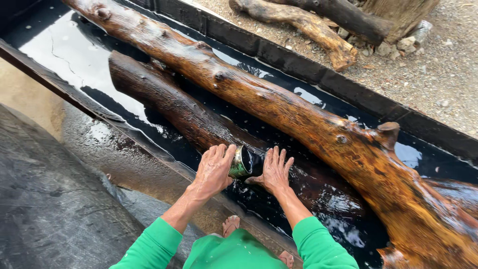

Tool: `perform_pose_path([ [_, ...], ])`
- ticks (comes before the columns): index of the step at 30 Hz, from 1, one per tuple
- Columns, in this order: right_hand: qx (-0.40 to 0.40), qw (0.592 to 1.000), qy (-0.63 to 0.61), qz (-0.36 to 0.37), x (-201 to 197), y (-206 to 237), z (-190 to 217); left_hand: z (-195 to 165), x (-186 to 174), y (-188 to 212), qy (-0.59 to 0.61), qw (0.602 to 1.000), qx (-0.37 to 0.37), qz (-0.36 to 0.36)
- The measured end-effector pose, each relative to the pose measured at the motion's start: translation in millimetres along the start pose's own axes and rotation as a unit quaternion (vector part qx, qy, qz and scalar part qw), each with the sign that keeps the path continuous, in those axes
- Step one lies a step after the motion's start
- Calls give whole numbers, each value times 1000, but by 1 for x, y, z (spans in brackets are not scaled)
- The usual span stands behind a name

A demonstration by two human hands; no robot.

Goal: The person pours a dark liquid from a metal can onto two large logs resting in a trough and spreads it along the surface with their hands. The person repeatedly dips the can into the trough to collect more liquid and continues coating the logs.

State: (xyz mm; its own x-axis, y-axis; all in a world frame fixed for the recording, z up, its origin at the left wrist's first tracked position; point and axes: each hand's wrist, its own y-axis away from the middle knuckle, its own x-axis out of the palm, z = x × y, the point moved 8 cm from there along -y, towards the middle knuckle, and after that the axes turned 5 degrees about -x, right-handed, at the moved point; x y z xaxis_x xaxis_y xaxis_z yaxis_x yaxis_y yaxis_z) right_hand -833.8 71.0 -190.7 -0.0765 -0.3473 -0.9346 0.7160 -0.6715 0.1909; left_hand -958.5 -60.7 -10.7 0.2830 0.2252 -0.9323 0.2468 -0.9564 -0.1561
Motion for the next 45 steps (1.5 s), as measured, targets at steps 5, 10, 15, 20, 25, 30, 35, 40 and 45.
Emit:
perform_pose_path([
  [5,22,999,-39,-8,3,-13,9,32,-23,-7,-32,999,-3,-14],
  [10,27,999,-37,-17,2,-13,9,58,-35,-15,-81,997,-8,0],
  [15,29,998,-41,-31,0,-11,9,78,-39,-20,-152,988,2,-22],
  [20,19,998,-43,-45,0,-12,9,81,-37,-22,-200,976,33,-76],
  [25,-6,995,-43,-85,-1,-11,7,62,-12,-23,-180,982,53,-32],
  [30,-30,992,-65,-105,-7,-7,3,22,4,-23,-159,982,99,-29],
  [35,-70,992,-77,-75,-16,12,-9,-21,12,-24,-147,978,146,-17],
  [40,-34,998,-8,-44,-18,65,-53,-54,18,-11,-112,981,160,-5],
  [45,-37,979,-146,-136,-46,134,-114,-105,48,3,26,982,148,110],
])
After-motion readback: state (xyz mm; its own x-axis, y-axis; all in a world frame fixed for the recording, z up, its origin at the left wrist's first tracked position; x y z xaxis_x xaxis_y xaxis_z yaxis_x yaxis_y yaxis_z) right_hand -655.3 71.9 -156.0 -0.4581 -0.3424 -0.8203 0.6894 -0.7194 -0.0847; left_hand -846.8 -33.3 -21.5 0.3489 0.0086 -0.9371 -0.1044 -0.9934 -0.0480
